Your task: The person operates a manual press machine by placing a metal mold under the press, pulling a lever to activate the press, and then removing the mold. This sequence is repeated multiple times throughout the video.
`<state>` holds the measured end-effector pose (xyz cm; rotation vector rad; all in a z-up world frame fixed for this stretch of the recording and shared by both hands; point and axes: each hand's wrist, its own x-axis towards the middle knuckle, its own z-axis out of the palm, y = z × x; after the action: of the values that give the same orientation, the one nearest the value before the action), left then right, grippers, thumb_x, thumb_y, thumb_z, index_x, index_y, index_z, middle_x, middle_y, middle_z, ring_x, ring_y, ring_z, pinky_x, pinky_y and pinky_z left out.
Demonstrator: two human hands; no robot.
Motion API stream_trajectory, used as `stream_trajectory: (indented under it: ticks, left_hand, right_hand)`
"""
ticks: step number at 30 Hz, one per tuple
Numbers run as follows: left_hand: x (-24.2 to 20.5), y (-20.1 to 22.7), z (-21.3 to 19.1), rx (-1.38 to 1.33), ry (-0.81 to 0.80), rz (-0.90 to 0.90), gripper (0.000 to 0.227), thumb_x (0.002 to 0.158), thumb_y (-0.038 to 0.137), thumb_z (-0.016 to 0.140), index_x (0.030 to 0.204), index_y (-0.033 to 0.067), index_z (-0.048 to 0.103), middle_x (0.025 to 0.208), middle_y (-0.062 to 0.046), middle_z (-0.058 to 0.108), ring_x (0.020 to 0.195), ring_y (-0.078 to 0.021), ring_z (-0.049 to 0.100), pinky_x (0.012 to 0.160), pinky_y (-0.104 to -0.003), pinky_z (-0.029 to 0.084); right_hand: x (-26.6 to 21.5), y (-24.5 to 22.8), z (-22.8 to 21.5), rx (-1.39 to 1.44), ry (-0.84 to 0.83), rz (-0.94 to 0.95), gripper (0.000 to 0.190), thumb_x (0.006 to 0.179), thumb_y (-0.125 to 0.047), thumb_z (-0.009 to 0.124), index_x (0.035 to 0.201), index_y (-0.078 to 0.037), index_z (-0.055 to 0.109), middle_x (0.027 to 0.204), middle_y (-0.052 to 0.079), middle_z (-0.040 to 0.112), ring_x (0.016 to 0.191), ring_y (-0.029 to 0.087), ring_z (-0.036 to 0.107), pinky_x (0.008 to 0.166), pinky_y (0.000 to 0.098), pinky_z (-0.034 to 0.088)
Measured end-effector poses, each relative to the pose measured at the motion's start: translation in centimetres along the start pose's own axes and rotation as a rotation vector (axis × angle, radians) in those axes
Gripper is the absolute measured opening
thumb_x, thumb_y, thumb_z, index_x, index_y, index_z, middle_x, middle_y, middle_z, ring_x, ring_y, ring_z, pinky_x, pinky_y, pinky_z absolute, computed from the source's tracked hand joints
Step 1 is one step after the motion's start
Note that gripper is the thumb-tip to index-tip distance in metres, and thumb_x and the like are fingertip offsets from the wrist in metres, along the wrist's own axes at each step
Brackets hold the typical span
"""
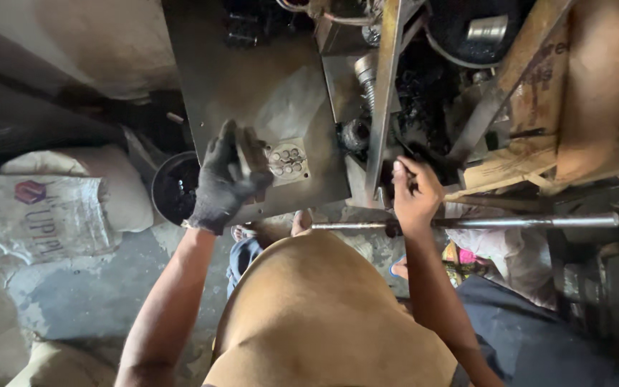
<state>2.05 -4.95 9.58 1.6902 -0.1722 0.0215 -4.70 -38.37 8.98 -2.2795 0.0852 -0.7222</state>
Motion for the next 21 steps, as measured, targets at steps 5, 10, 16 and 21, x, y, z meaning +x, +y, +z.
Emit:
stream_trajectory:
  ticks: [5, 10, 16, 21]
  left_hand:
    - [0.2, 1.2, 0.1, 0.970, -0.313, 0.252, 0.094, 0.061, 0.047, 0.086, 0.138, 0.0034, 0.054, 0.112, -0.017, 0.059, 0.105, -0.0371, 0.057, 0.088, -0.053, 0.044]
    - [-0.9, -2.2, 1.0, 1.017, -0.380, 0.333, 0.086, 0.059, 0.046, 0.085, 0.134, 0.0122, 0.059, 0.112, -0.017, 0.058, 0.107, -0.0375, 0.055, 0.086, -0.054, 0.043]
    - [-3.4, -6.3, -0.2, 0.829, -0.117, 0.356, 0.065, 0.082, 0.031, 0.085, 0.136, 0.0102, 0.057, 0.126, -0.017, 0.056, 0.116, -0.0386, 0.056, 0.099, -0.052, 0.047]
    - [-4.4, -7.7, -3.4, 0.578, -0.134, 0.328, 0.096, 0.064, 0.035, 0.092, 0.145, 0.0060, 0.049, 0.137, -0.026, 0.052, 0.124, -0.0463, 0.054, 0.105, -0.052, 0.046]
  right_hand:
    - [0.2, 0.1, 0.3, 0.012, -0.006, 0.067, 0.010, 0.099, -0.001, 0.076, 0.109, 0.001, 0.074, 0.083, 0.007, 0.067, 0.066, 0.012, 0.063, 0.059, 0.0253, 0.044]
    - [0.0, 0.2, 0.1, -0.100, -0.045, 0.037, 0.011, 0.097, -0.002, 0.079, 0.106, 0.002, 0.075, 0.080, 0.009, 0.065, 0.064, 0.015, 0.057, 0.059, 0.0275, 0.043]
    - [-0.9, -1.8, -0.3, 0.160, -0.002, 0.011, 0.013, 0.100, 0.001, 0.072, 0.113, 0.003, 0.070, 0.098, 0.011, 0.069, 0.077, 0.014, 0.068, 0.071, 0.0255, 0.053]
    - [-3.4, -5.5, 4.7, 0.413, -0.428, -0.113, 0.031, 0.096, 0.003, 0.076, 0.125, 0.001, 0.066, 0.106, 0.009, 0.073, 0.093, 0.014, 0.070, 0.084, 0.0280, 0.058]
